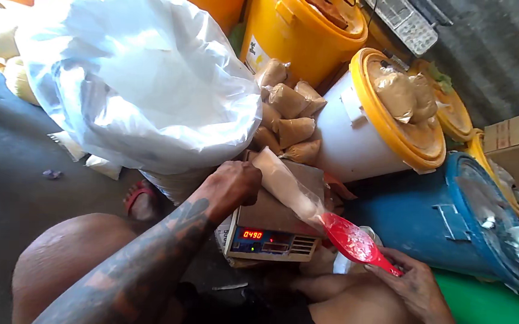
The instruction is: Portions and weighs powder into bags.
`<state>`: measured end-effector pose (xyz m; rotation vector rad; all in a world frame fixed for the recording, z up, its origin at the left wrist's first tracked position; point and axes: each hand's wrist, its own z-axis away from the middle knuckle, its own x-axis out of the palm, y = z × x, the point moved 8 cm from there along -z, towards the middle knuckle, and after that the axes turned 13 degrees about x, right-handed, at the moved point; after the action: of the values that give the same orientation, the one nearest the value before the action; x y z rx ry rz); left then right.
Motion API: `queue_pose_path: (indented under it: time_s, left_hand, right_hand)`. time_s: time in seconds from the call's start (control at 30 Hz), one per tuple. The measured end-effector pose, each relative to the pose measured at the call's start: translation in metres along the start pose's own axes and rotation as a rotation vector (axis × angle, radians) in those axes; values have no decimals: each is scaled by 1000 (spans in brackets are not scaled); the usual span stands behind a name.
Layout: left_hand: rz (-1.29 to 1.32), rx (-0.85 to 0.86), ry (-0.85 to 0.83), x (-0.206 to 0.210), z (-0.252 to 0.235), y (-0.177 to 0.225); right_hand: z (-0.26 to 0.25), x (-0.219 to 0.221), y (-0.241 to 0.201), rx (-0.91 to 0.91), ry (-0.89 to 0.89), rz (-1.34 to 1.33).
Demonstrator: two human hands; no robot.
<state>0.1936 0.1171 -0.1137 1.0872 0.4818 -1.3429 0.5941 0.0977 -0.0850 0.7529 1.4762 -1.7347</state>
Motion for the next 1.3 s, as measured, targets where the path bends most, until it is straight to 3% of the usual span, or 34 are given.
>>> queue_pose_path:
  time_s: [0.43,0.9,1.3]
  left_hand:
    - [-17,18,27,3,-4,-4]
    - [-5,17,43,2,-5,-3]
    - [-8,17,37,-1,2,4]
  right_hand:
    - [4,-3,8,14,-5,8]
    - [-12,-5,-11,-39,34,200]
    - [-5,-25,-12,33,72,304]
